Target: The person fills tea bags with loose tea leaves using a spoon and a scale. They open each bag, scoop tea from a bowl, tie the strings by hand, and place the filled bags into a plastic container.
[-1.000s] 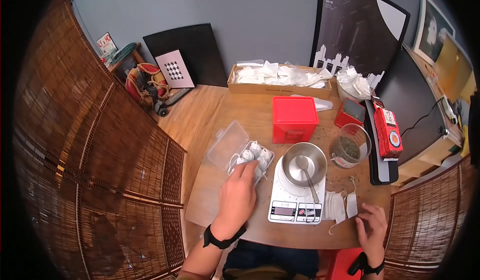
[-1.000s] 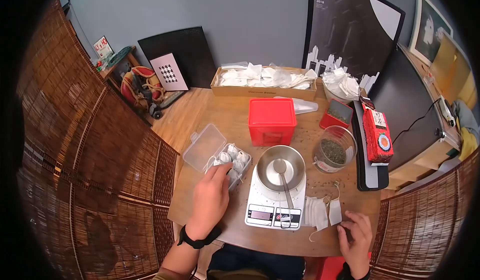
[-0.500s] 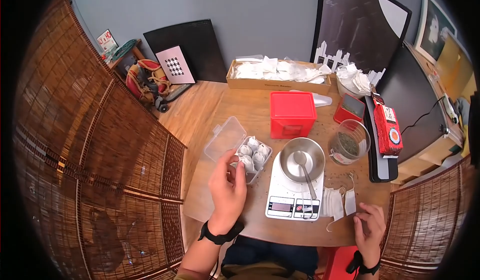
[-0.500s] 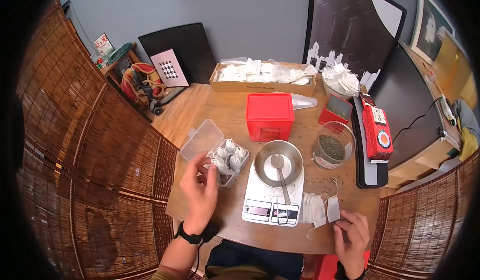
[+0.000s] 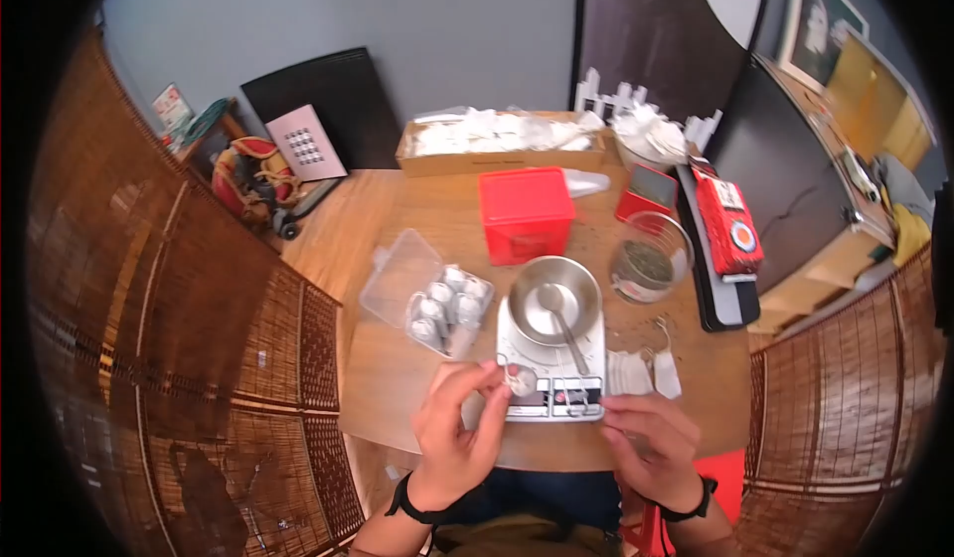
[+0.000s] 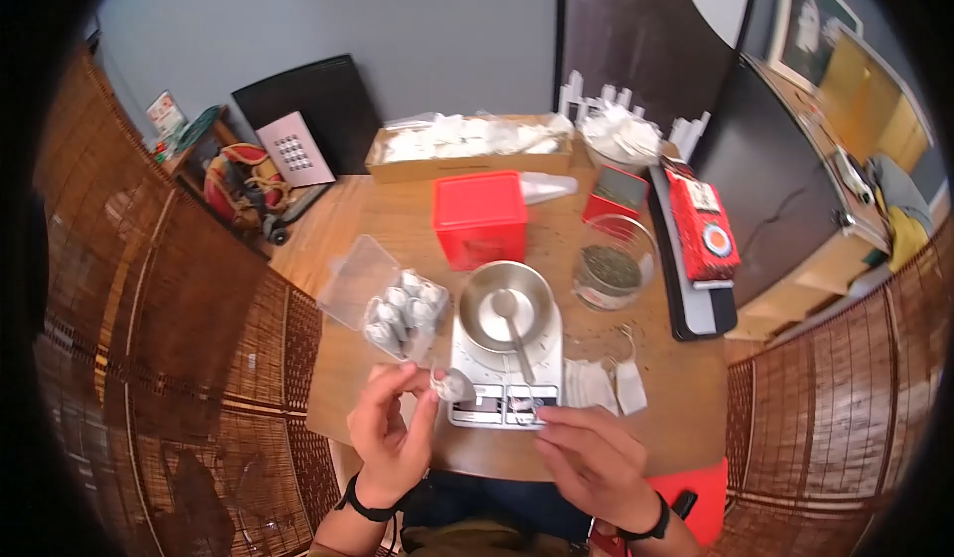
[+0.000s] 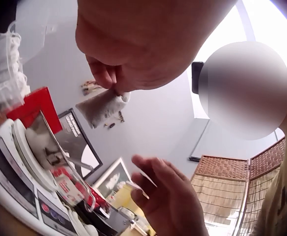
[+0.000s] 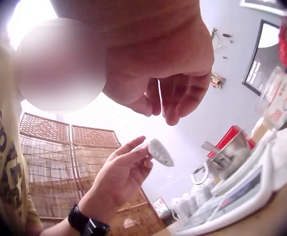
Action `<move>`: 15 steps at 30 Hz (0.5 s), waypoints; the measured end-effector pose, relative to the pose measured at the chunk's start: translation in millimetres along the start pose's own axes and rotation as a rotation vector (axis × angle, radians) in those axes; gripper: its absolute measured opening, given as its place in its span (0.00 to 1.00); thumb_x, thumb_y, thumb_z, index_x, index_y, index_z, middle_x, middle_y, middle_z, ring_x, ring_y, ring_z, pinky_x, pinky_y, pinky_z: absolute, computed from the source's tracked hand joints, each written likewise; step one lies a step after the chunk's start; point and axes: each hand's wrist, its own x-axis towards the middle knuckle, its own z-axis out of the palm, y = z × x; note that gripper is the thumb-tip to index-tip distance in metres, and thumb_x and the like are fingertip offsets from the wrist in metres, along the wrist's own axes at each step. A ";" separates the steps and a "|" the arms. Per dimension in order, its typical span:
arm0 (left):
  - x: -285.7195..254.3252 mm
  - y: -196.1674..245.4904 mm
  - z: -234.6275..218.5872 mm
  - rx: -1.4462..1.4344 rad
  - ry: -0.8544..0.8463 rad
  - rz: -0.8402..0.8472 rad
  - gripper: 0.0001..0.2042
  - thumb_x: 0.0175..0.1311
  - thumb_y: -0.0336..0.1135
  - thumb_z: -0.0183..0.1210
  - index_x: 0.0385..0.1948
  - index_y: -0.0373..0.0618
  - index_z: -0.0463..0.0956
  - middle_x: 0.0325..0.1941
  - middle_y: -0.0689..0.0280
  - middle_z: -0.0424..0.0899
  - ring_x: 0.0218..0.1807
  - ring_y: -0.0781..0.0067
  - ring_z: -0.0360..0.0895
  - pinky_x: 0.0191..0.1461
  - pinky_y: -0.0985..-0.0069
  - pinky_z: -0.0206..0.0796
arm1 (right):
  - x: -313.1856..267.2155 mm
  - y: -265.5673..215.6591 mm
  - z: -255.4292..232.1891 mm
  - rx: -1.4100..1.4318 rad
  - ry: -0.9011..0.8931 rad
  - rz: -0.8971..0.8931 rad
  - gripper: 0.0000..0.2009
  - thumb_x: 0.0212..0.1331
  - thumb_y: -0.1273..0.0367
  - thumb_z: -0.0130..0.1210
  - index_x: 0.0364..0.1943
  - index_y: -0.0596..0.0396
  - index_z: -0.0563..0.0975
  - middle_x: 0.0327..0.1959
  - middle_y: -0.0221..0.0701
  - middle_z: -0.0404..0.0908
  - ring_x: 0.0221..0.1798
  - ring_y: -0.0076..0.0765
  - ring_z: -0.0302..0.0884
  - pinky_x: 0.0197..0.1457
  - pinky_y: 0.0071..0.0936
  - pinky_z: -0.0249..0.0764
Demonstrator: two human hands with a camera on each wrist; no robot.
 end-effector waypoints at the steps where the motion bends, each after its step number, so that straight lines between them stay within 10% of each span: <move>1: -3.4 6.2 6.1 -0.023 -0.019 -0.006 0.22 0.68 0.12 0.65 0.63 0.32 0.75 0.46 0.50 0.91 0.46 0.66 0.86 0.56 0.73 0.77 | 4.9 -5.5 5.5 0.056 0.009 -0.001 0.12 0.56 0.81 0.75 0.44 0.61 0.86 0.50 0.41 0.91 0.45 0.44 0.90 0.46 0.34 0.85; 15: -33.6 21.9 48.1 -0.209 -0.184 -0.099 0.22 0.66 0.13 0.68 0.61 0.31 0.78 0.46 0.52 0.90 0.41 0.67 0.87 0.49 0.73 0.80 | -11.8 -3.2 13.7 0.168 0.033 0.215 0.10 0.63 0.81 0.72 0.46 0.61 0.84 0.50 0.40 0.89 0.47 0.42 0.89 0.47 0.32 0.87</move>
